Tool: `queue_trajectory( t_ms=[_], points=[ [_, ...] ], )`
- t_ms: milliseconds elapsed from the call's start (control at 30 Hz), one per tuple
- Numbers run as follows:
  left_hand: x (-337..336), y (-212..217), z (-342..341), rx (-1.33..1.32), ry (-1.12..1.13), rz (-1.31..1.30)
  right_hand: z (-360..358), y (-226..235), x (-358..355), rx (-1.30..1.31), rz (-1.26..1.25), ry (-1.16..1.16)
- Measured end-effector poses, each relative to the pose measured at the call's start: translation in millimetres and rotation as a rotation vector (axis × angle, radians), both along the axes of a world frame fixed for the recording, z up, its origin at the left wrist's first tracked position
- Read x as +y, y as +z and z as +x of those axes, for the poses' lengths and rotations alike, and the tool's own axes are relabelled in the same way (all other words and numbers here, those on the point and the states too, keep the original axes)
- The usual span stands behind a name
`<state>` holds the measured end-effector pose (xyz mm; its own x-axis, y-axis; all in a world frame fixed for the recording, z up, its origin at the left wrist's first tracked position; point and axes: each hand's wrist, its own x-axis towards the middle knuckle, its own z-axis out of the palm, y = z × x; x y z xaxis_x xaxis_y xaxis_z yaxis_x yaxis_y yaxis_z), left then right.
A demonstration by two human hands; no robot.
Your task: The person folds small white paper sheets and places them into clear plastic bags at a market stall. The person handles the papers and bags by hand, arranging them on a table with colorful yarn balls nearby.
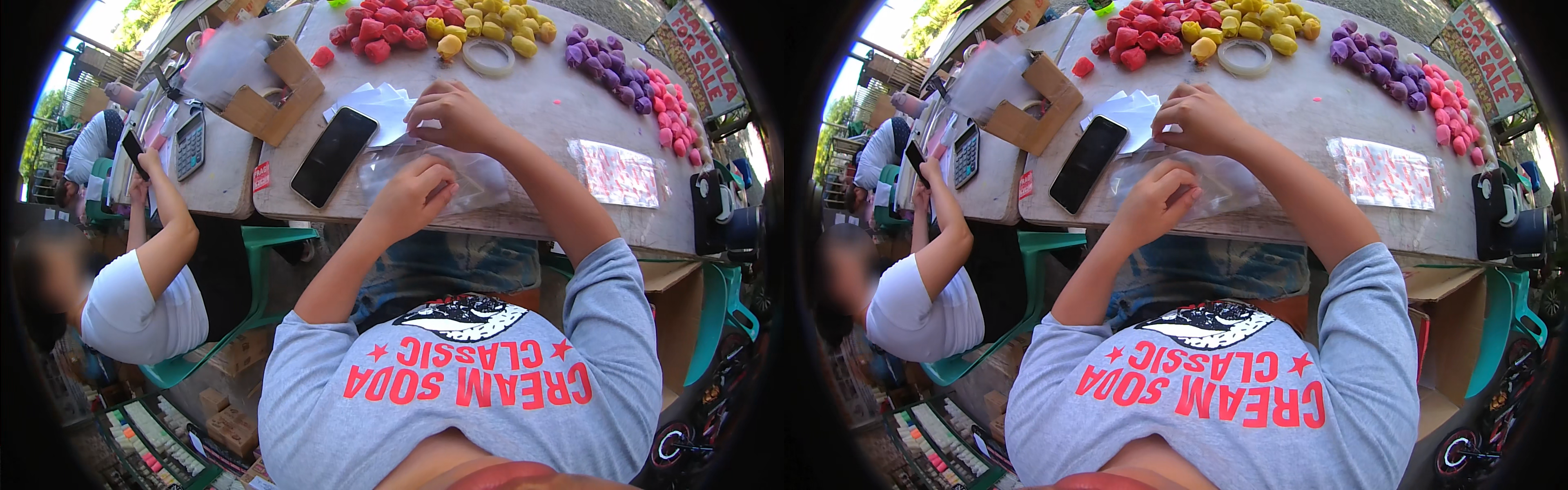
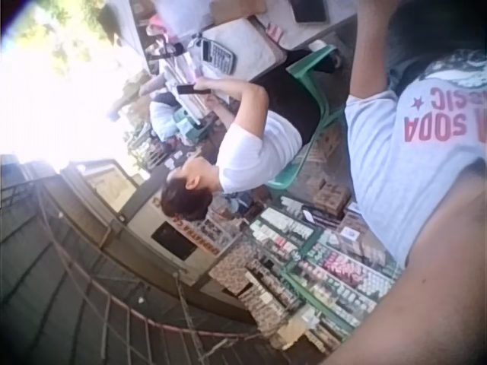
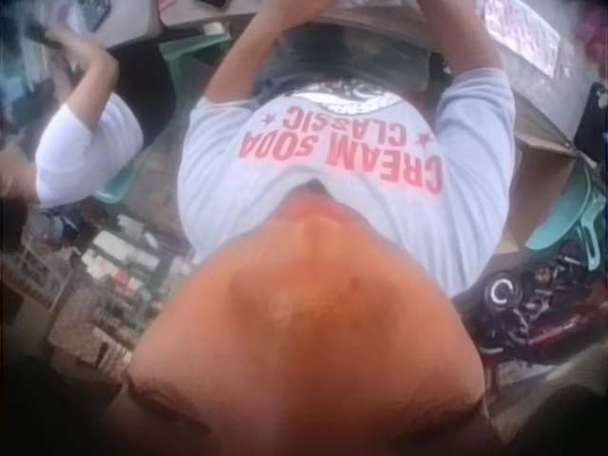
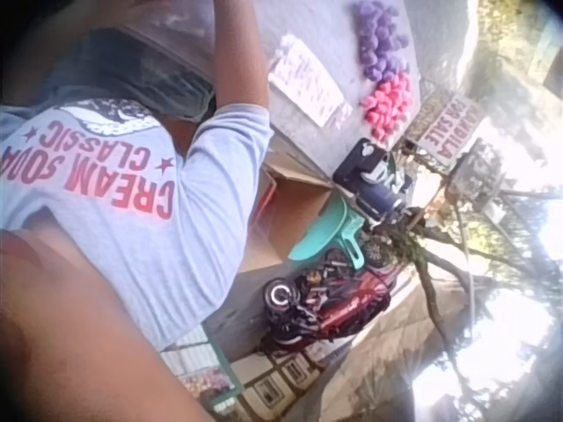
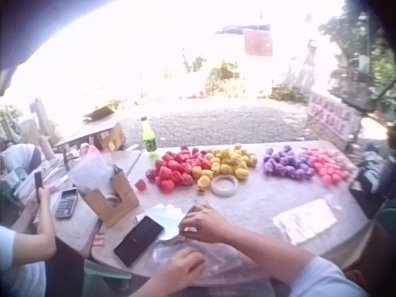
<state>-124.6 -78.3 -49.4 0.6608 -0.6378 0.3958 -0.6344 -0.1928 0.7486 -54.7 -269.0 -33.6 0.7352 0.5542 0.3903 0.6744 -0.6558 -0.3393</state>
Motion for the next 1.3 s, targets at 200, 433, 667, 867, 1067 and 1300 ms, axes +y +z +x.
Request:
queue_trajectory(
  t_ms=[200, 433, 667, 867, 1067, 1300],
  points=[
    [-0.1, 4.6, -3.2, 0.033, 0.027, 0.035, 8.4, -4.8, 2.8, -0.164, 0.204, -0.035],
    [-1.0, -0.8, 0.2, 0.053, 0.064, 0.004, -18.0, 39.2, -12.7, -0.328, 0.573, -0.350],
    [-4.1, -1.8, -0.7, -0.071, 0.104, 0.021, -108.9, 52.8, -78.2, 0.563, 0.583, -0.662],
    [-11.6, -0.2, -6.0, -0.263, 0.091, 0.070, -116.4, 44.3, -93.6, 0.701, 0.487, -0.747],
    [-12.2, 2.9, -8.6, -0.243, 0.135, 0.055, -115.5, 53.2, -101.5, 0.722, 0.419, -0.725],
    [-17.7, 7.9, -12.6, -0.289, 0.083, 0.109, -115.4, 43.6, -80.4, 0.463, 0.633, -0.789]
  ],
)
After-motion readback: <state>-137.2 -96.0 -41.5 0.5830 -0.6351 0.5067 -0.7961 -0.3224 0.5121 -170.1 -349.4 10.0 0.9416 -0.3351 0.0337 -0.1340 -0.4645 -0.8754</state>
